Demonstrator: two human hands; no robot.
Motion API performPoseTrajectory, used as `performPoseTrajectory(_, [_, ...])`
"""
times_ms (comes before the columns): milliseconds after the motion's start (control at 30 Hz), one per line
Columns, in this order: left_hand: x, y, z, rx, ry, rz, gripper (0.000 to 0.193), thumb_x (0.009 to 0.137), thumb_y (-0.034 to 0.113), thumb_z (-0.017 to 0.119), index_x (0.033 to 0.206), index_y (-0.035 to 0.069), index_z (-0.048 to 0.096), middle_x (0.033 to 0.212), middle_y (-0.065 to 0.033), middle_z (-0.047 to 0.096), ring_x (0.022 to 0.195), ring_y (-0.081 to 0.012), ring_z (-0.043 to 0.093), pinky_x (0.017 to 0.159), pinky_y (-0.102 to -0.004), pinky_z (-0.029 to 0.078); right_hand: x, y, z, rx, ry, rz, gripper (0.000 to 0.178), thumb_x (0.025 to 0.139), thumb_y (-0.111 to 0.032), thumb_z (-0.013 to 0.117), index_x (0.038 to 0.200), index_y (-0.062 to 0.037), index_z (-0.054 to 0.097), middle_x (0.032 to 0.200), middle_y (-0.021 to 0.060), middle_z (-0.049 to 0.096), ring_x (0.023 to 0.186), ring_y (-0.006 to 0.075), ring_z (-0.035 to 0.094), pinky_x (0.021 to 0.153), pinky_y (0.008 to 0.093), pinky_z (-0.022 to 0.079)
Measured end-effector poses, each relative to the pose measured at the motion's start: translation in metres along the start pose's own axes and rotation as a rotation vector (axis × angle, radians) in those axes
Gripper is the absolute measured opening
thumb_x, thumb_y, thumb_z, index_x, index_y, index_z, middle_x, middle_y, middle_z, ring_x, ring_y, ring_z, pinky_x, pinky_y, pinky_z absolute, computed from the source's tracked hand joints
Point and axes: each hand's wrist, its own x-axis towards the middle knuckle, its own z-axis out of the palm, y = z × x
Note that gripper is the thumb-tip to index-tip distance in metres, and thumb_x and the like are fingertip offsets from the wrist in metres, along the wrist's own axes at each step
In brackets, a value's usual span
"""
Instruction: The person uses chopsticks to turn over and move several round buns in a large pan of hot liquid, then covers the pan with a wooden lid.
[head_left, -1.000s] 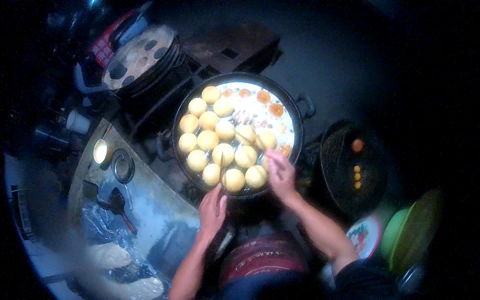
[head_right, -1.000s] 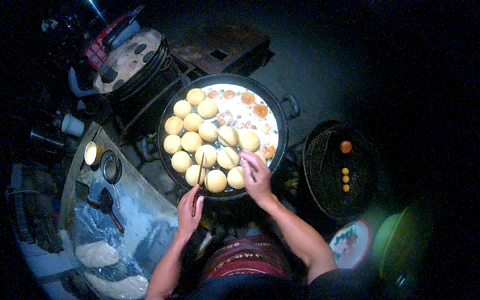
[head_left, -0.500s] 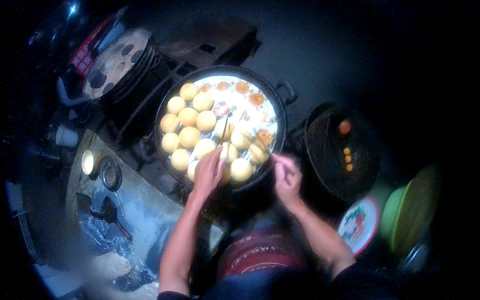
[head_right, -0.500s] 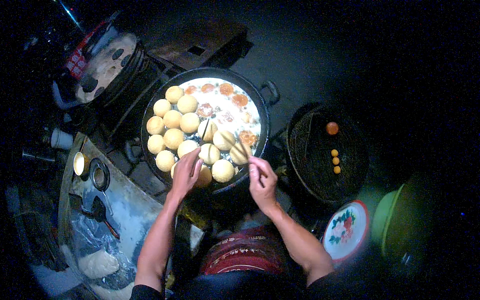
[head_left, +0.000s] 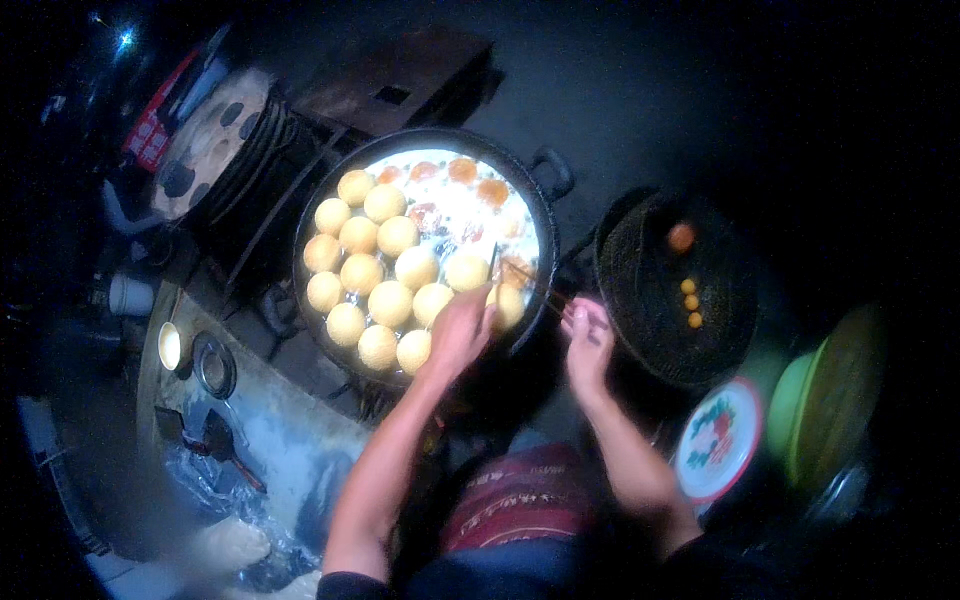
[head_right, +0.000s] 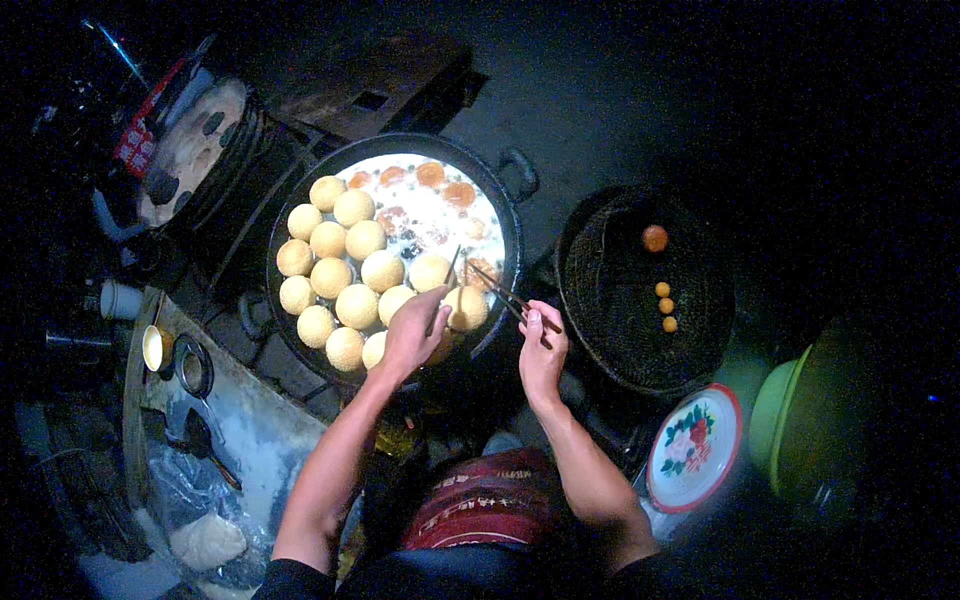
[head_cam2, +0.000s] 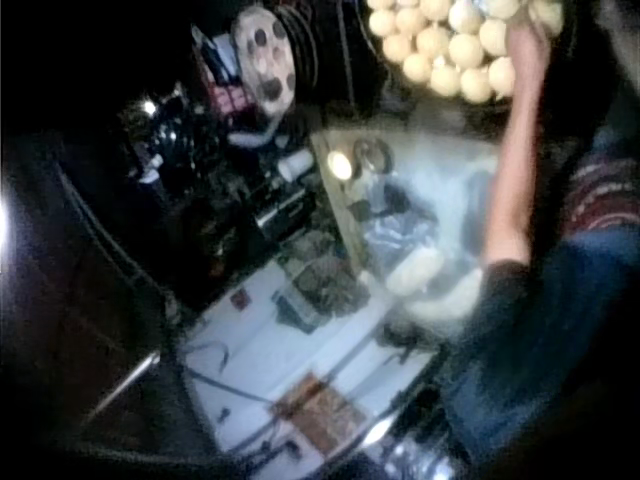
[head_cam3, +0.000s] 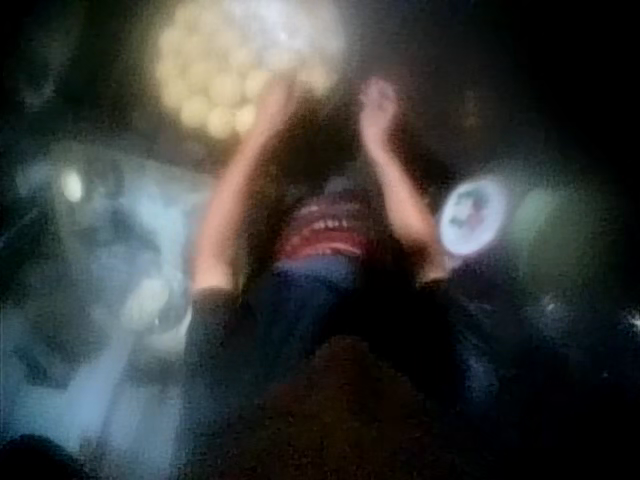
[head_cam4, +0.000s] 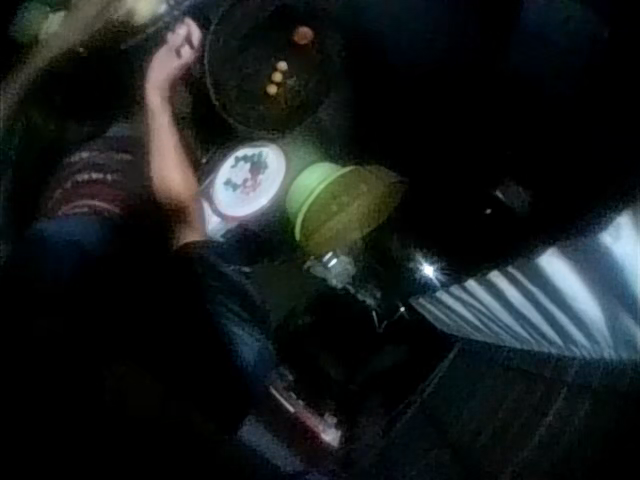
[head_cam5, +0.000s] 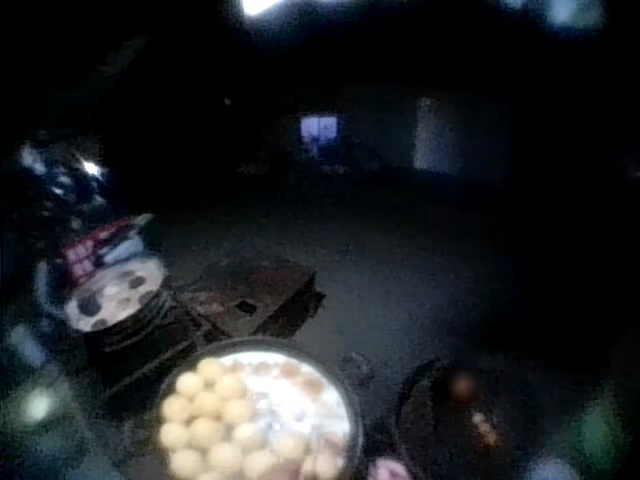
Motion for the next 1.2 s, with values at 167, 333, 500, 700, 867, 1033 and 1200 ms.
performPoseTrajectory(167, [0.016, -0.023, 0.033, 0.001, -0.118, -0.156, 0.036, 0.106, 0.022, 0.064, 0.131, -0.003, 0.069, 0.115, -0.0285, 0.074, 0.106, -0.0477, 0.071, 0.095, -0.0529, 0.056, 0.008, 0.012, 0.007, 0.105, 0.080, 0.039, 0.028, 0.116, -0.018, 0.057, 0.132, 0.0028, 0.065, 0.122, 0.0119, 0.071, 0.112, 0.0201, 0.071, 0.100, 0.0384, 0.063])
performPoseTrajectory(333, [0.020, -0.046, 0.035, -0.240, -0.097, -0.292, 0.038, 0.109, 0.024, 0.065, 0.134, -0.004, 0.070, 0.119, -0.0242, 0.078, 0.112, -0.0347, 0.076, 0.098, -0.0417, 0.058, 0.006, 0.005, 0.007, 0.103, 0.121, -0.029, 0.024, 0.115, -0.014, 0.056, 0.129, 0.0028, 0.066, 0.120, 0.0122, 0.071, 0.110, 0.0199, 0.071, 0.100, 0.0364, 0.062])
performPoseTrajectory(500, [0.015, -0.082, 0.040, -0.617, -0.031, -0.533, 0.041, 0.111, 0.028, 0.064, 0.142, 0.000, 0.068, 0.123, -0.0103, 0.080, 0.115, -0.0164, 0.070, 0.105, -0.0341, 0.052, -0.003, -0.006, 0.007, -0.011, -0.090, -0.302, 0.018, 0.111, -0.004, 0.059, 0.124, 0.0035, 0.068, 0.121, 0.0119, 0.071, 0.107, 0.0187, 0.071, 0.094, 0.0319, 0.061])
performPoseTrajectory(700, [-0.003, -0.081, 0.034, -0.585, -0.037, -0.594, 0.043, 0.113, 0.028, 0.062, 0.143, -0.001, 0.067, 0.123, -0.0092, 0.080, 0.116, -0.0163, 0.070, 0.102, -0.0322, 0.053, -0.007, -0.025, 0.008, -0.119, -0.217, -0.392, 0.018, 0.110, -0.003, 0.059, 0.123, 0.0037, 0.070, 0.122, 0.0128, 0.072, 0.106, 0.0185, 0.071, 0.092, 0.0312, 0.060])
performPoseTrajectory(867, [-0.022, -0.060, 0.029, -0.500, 0.034, -0.515, 0.043, 0.112, 0.027, 0.063, 0.142, -0.003, 0.066, 0.127, -0.0126, 0.079, 0.120, -0.0200, 0.071, 0.104, -0.0343, 0.054, 0.010, -0.003, 0.005, -0.108, -0.170, -0.300, 0.018, 0.111, -0.006, 0.059, 0.124, 0.0014, 0.070, 0.117, 0.0087, 0.071, 0.104, 0.0164, 0.070, 0.094, 0.0319, 0.058])
performPoseTrajectory(1033, [-0.025, 0.000, -0.005, -0.273, -0.030, -0.482, 0.039, 0.109, 0.022, 0.065, 0.137, -0.005, 0.068, 0.125, -0.0251, 0.077, 0.119, -0.0307, 0.075, 0.104, -0.0391, 0.056, 0.017, -0.007, 0.000, -0.029, -0.157, -0.229, 0.020, 0.113, -0.009, 0.058, 0.126, 0.0018, 0.068, 0.115, 0.0077, 0.071, 0.104, 0.0156, 0.071, 0.094, 0.0331, 0.062])
performPoseTrajectory(1200, [-0.012, 0.009, -0.020, -0.155, 0.058, -0.347, 0.038, 0.109, 0.020, 0.062, 0.137, -0.005, 0.067, 0.119, -0.0273, 0.076, 0.112, -0.0350, 0.076, 0.098, -0.0436, 0.057, 0.043, -0.021, 0.028, 0.066, -0.172, -0.227, 0.020, 0.114, -0.011, 0.058, 0.125, 0.0022, 0.068, 0.117, 0.0091, 0.071, 0.104, 0.0171, 0.072, 0.095, 0.0339, 0.064])
